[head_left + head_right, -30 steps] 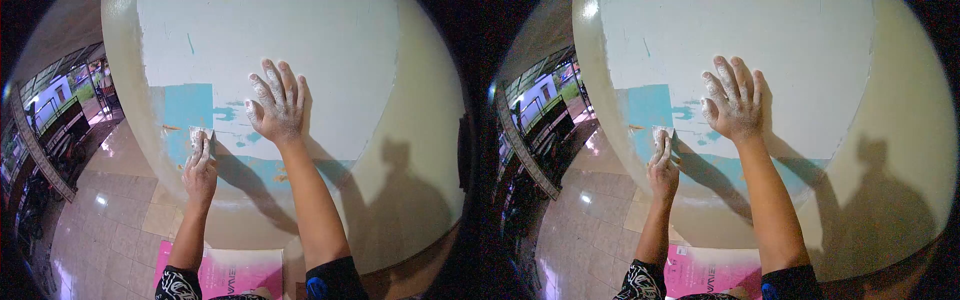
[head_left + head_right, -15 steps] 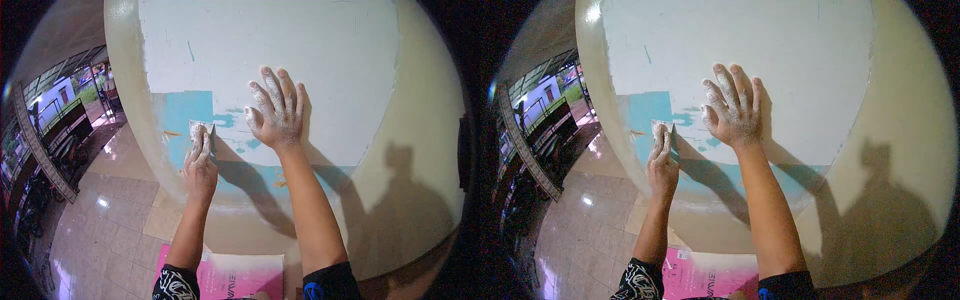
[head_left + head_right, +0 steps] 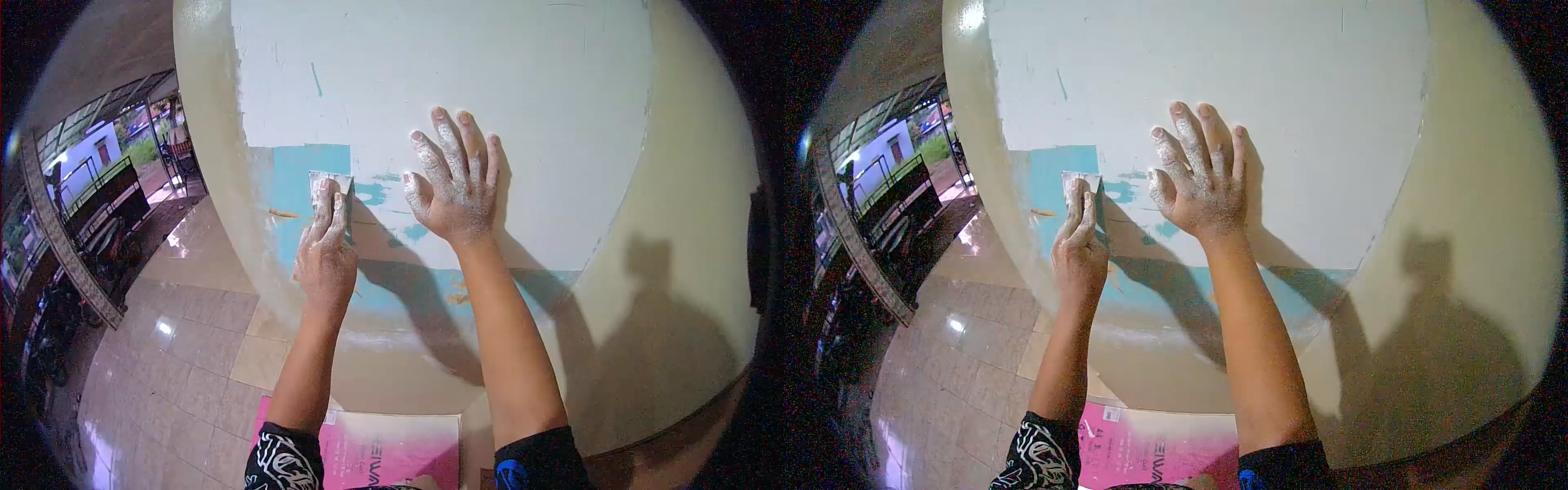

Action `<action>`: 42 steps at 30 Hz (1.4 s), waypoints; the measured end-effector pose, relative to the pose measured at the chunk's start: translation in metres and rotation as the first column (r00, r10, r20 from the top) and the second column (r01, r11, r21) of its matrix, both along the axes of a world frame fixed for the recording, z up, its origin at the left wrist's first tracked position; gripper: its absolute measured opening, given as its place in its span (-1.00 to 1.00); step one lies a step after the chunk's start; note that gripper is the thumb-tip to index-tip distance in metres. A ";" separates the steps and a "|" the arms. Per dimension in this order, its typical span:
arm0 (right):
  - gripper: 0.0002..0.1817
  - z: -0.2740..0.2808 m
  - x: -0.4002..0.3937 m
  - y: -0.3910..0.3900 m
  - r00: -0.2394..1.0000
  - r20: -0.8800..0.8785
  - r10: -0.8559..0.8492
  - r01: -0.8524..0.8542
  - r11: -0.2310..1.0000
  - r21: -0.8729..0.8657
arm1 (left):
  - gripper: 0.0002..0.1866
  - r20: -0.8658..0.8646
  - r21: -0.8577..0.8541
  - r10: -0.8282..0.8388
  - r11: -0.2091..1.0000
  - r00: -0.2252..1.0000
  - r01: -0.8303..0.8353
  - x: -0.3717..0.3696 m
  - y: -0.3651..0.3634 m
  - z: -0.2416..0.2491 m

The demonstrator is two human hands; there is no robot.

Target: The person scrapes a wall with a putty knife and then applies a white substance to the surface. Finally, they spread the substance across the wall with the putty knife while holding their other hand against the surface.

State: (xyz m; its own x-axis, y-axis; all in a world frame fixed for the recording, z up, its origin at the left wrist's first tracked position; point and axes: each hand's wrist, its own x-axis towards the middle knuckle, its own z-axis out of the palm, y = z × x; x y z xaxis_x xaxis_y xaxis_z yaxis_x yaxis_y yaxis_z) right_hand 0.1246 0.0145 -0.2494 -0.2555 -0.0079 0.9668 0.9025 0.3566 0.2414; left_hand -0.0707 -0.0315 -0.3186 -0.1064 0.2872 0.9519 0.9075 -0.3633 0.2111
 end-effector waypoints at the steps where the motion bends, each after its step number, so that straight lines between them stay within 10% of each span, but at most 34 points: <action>1: -0.45 -0.003 -0.001 0.000 1.000 -0.011 0.019 -0.020 1.000 -0.007 | -0.39 -0.045 0.059 0.045 0.997 0.998 -0.042 -0.001 -0.001 0.000; 22: -0.49 -0.039 -0.004 0.009 1.000 -0.026 0.014 -0.014 1.000 0.010 | -0.36 0.062 0.034 -0.097 0.995 0.993 0.095 0.004 -0.002 -0.005; 34: -0.45 -0.032 -0.007 0.021 1.000 0.003 -0.031 0.031 0.999 0.037 | -0.36 0.004 -0.037 -0.084 0.996 0.996 0.085 -0.022 -0.003 -0.182; 42: -0.45 -0.029 -0.005 0.015 0.998 0.017 -0.065 0.064 0.997 0.037 | -0.32 0.042 -0.006 -0.121 0.993 0.992 0.121 -0.015 0.015 -0.181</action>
